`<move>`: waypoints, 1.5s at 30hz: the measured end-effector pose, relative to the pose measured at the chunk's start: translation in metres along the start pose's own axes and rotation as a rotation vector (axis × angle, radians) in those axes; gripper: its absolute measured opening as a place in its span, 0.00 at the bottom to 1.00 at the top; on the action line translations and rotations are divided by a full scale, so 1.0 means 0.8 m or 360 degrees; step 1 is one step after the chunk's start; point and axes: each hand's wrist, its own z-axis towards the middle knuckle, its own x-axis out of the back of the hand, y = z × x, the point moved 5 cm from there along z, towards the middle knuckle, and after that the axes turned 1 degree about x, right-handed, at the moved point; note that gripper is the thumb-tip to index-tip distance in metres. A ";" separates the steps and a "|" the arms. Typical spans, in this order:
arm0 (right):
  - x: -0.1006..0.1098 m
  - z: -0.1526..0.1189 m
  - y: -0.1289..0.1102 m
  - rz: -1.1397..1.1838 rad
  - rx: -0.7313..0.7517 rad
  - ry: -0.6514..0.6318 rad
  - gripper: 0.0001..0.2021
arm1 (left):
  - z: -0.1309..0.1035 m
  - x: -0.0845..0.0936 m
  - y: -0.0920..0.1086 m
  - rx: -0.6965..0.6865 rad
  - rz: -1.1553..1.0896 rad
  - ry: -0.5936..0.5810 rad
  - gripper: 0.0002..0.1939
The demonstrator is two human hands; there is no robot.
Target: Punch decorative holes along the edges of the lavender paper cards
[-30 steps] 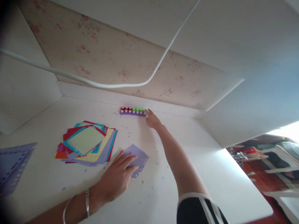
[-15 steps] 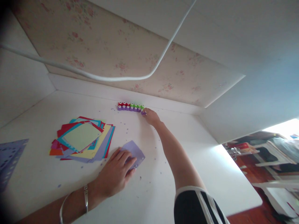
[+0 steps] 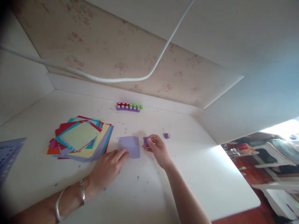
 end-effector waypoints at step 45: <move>0.000 -0.055 0.009 -0.0718 0.0443 -0.0123 0.13 | 0.003 0.010 -0.021 -0.0050 -0.0422 0.0574 0.10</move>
